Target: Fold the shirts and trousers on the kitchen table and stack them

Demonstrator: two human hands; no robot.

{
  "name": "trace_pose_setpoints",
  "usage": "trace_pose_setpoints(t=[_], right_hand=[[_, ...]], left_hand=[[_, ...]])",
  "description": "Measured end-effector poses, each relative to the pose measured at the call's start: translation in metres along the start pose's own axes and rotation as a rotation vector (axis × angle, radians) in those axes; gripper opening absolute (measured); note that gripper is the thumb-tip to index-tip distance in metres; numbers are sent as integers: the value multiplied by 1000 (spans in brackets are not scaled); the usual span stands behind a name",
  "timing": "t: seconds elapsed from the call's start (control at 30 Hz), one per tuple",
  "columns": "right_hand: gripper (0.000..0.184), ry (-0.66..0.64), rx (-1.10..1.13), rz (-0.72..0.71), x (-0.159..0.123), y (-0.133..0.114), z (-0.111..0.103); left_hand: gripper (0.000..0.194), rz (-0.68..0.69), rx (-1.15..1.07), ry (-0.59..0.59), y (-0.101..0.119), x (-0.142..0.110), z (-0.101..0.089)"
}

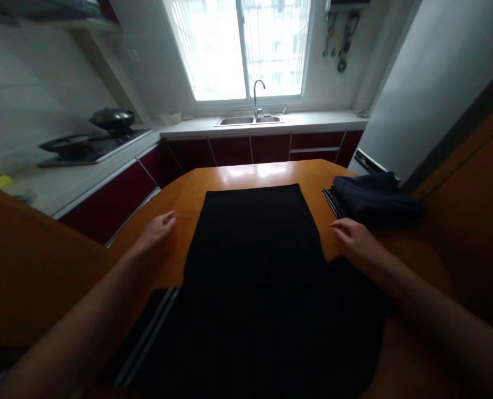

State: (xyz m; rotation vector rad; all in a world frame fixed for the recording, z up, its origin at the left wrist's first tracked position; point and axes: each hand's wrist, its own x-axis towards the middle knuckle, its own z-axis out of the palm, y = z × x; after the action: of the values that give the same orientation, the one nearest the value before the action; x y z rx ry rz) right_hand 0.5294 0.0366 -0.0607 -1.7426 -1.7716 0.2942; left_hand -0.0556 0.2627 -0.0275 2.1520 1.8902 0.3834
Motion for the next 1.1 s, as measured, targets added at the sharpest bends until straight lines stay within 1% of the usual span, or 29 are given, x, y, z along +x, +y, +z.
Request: trace_pose_setpoints(t=[0.03,0.1,0.17,0.23,0.27,0.33,0.4,0.47,0.53,0.63,0.77,0.87,0.97,1.1], right_hand=[[29,29,-2,103,-26,3,-11],[29,23,-8,252,-72,7,-29],[28,-21,2,346,-107,7,-38],[27,-76,21,397,-132,5,-40],[26,-95,26,410,-140,3,-39],[26,-105,14,424,-152,2,-34],[28,-101,-16,437,-158,3,-29],[27,-106,-34,463,-160,6,-24],[23,-128,-18,489,-160,10,-20],[16,-130,36,523,-161,14,-20],[15,-44,71,534,-168,14,-31],[14,6,85,531,-175,6,-37],[16,30,164,528,-180,-6,-39],[15,91,316,546,-179,-14,-44]], left_hand=[[62,-8,-17,-23,-15,-20,-5],[67,-19,-49,-69,-45,-61,-11],[70,-66,-140,-138,-70,-102,-12],[69,-130,-197,-186,-85,-140,-11],[66,-154,-209,-201,-88,-158,-10],[61,-190,-194,-218,-86,-189,-10],[59,-226,-179,-224,-76,-215,-12],[58,-271,-152,-210,-62,-234,-13],[56,-300,-128,-192,-50,-246,-13],[51,-294,-137,-214,-38,-255,-11],[44,-237,-149,-225,-32,-259,-8],[37,-200,-96,-211,-29,-261,-4],[31,-179,-52,-126,-24,-263,-4],[23,-187,-74,-21,-23,-265,-6]])
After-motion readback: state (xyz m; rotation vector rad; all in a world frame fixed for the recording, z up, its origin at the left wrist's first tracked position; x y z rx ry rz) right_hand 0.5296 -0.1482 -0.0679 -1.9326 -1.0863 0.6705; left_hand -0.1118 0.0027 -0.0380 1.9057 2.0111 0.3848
